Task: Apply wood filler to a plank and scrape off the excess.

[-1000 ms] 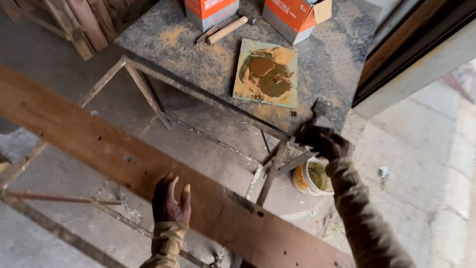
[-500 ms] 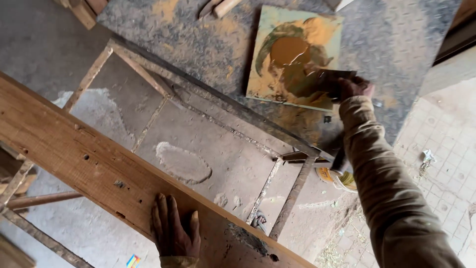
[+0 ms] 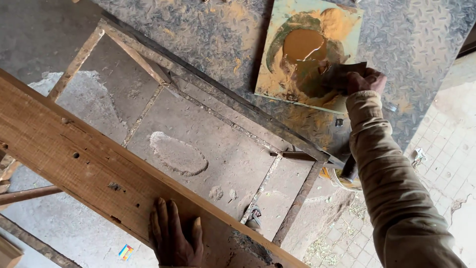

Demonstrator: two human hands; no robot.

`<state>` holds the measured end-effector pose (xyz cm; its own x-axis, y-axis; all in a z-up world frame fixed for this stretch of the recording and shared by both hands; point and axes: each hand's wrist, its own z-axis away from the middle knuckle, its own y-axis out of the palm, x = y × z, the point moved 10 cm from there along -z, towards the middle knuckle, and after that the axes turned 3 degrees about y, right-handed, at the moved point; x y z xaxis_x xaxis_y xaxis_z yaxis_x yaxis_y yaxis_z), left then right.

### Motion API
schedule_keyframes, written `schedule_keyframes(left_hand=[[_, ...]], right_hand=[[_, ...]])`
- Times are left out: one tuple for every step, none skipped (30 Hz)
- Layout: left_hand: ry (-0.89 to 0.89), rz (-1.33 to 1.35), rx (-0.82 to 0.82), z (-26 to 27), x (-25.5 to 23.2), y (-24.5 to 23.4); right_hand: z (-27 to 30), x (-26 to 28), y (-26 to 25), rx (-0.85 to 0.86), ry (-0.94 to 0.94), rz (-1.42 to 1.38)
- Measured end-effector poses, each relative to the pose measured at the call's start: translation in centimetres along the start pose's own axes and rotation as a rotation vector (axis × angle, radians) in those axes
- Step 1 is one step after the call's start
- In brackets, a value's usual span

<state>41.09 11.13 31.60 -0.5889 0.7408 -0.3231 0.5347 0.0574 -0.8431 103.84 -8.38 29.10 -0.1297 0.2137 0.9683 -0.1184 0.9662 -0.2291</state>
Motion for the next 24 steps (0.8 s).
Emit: schedule_keyframes(left_hand=[[0.003, 0.011, -0.008, 0.0, 0.0, 0.0], [-0.001, 0.013, -0.005, 0.0, 0.1, 0.0], [-0.004, 0.007, 0.001, 0.1, 0.1, 0.1], [-0.005, 0.001, 0.006, 0.1, 0.2, 0.1], [-0.006, 0.002, 0.007, 0.1, 0.2, 0.2], [-0.015, -0.005, 0.030, 0.2, 0.4, 0.4], [-0.024, -0.013, 0.052, 0.2, 0.5, 0.6], [-0.026, -0.014, 0.054, 0.1, 0.5, 0.7], [-0.029, -0.012, 0.048, 0.1, 0.5, 0.6], [-0.033, -0.009, 0.043, 0.1, 0.5, 0.5], [-0.037, -0.010, 0.047, 0.1, 0.5, 0.6], [-0.035, -0.006, 0.047, 0.1, 0.5, 0.6], [-0.032, -0.002, 0.048, 0.1, 0.4, 0.6], [-0.033, -0.004, 0.048, 0.0, 0.5, 0.6], [-0.025, -0.001, 0.046, 0.0, 0.3, 0.6], [-0.016, 0.000, 0.044, 0.0, 0.2, 0.5], [-0.017, -0.003, 0.044, 0.0, 0.1, 0.5], [-0.020, 0.006, 0.025, -0.1, 0.0, 0.2], [-0.023, 0.016, 0.005, -0.1, -0.1, -0.1], [-0.021, 0.014, 0.005, -0.2, -0.2, -0.1], [-0.029, 0.014, 0.004, -0.2, -0.2, -0.1], [-0.039, 0.014, 0.005, -0.1, -0.1, -0.1], [-0.040, 0.012, 0.007, -0.9, -0.1, 0.6], [-0.037, 0.031, 0.013, -0.3, 0.0, 0.4]], right_hand=[[-0.2, 0.2, -0.1, -0.027, -0.025, 0.066], [-0.4, 0.1, 0.0, -0.025, -0.024, 0.071], [-0.5, 0.1, 0.1, -0.018, -0.039, 0.112], [-0.8, 0.2, 0.3, -0.012, -0.054, 0.151], [-0.8, 0.2, 0.3, -0.012, -0.055, 0.154], [-0.8, 0.6, 0.5, -0.007, -0.098, 0.185], [-0.8, 0.9, 0.7, -0.001, -0.142, 0.216], [-0.6, 1.2, 0.9, 0.002, -0.141, 0.217], [-0.3, 1.5, 1.2, 0.022, -0.158, 0.205], [0.0, 1.9, 1.5, 0.042, -0.175, 0.194], [0.5, 2.9, 2.0, 0.046, -0.172, 0.196], [0.9, 3.3, 2.4, 0.048, -0.114, 0.167], [1.3, 3.7, 2.7, 0.050, -0.056, 0.137], [1.2, 3.7, 3.0, 0.052, -0.055, 0.137], [1.2, 3.8, 3.3, 0.070, -0.065, 0.162], [1.2, 3.8, 3.8, 0.088, -0.074, 0.186], [0.5, 3.0, 3.8, 0.090, -0.073, 0.184], [-0.1, 2.4, 4.1, 0.112, -0.101, 0.105], [-0.7, 1.9, 4.2, 0.135, -0.129, 0.025], [-1.3, 1.8, 4.2, 0.134, -0.128, 0.023], [-1.9, 1.4, 4.3, 0.153, -0.090, -0.036], [-2.3, 0.8, 4.4, 0.174, -0.048, -0.093], [-3.2, 0.3, 2.3, 0.175, -0.045, -0.093], [-3.0, -1.0, 2.1, 0.240, -0.027, -0.173]])
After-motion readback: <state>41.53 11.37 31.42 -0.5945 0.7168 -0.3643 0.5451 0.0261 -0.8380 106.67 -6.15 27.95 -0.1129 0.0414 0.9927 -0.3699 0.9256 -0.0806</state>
